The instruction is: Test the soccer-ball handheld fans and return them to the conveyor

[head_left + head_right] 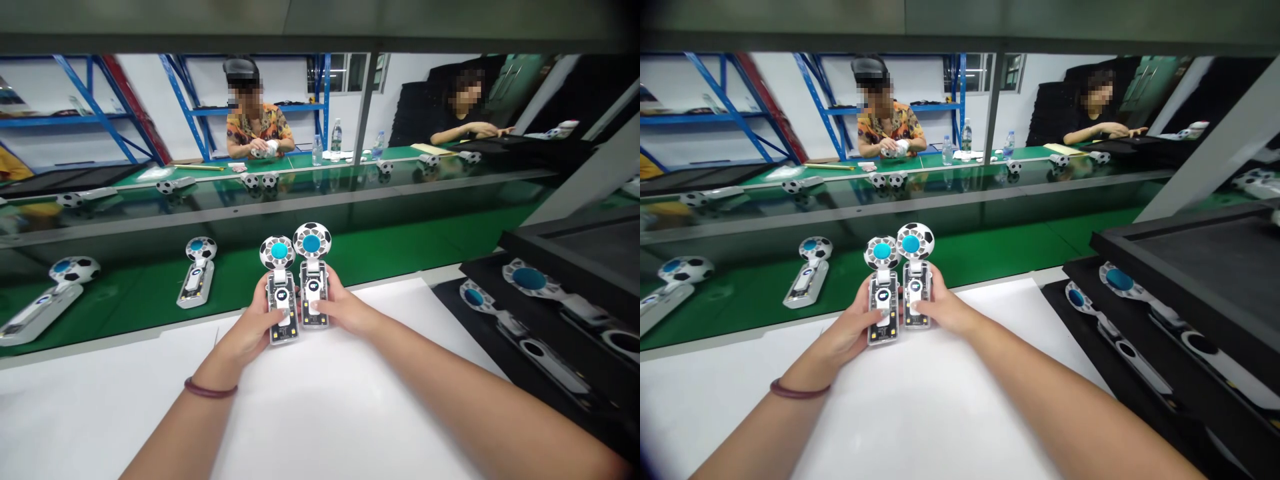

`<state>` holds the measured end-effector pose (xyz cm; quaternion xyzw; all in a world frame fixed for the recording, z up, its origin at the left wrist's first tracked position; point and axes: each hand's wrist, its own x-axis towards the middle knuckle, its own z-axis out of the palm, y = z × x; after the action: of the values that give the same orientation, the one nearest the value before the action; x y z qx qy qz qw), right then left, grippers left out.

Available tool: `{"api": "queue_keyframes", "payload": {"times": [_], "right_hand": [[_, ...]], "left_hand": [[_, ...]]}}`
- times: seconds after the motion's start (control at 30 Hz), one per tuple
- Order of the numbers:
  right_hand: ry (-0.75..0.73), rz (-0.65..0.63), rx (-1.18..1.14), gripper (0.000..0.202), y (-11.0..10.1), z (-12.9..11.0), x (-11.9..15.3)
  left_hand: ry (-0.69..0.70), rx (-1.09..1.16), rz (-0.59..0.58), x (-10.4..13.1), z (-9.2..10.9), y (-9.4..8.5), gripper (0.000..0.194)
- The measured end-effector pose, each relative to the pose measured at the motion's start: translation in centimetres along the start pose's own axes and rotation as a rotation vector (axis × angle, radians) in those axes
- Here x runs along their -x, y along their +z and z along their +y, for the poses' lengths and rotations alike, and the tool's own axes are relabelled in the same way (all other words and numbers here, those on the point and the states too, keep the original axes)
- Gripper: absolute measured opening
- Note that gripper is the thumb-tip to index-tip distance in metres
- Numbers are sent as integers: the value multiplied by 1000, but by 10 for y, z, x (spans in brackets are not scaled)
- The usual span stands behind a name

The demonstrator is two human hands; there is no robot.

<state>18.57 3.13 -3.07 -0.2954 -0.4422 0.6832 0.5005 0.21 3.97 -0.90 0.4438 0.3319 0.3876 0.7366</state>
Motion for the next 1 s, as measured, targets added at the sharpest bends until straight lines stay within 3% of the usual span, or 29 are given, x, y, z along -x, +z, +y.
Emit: {"api": "queue_keyframes", "payload": {"times": [0.4, 0.67, 0.87, 1.0], "right_hand": [[6, 25, -63, 80, 4, -3, 0], [38, 86, -169, 78, 17, -25, 7], [-50, -35, -104, 75, 22, -48, 16], [-112, -167, -98, 66, 29, -69, 25]], "left_hand": [[-26, -22, 6, 1, 1, 0, 60], [53, -74, 23, 5, 12, 10, 67], [133, -173, -2, 19, 38, 25, 76], [247, -246, -26, 35, 51, 41, 69]]}}
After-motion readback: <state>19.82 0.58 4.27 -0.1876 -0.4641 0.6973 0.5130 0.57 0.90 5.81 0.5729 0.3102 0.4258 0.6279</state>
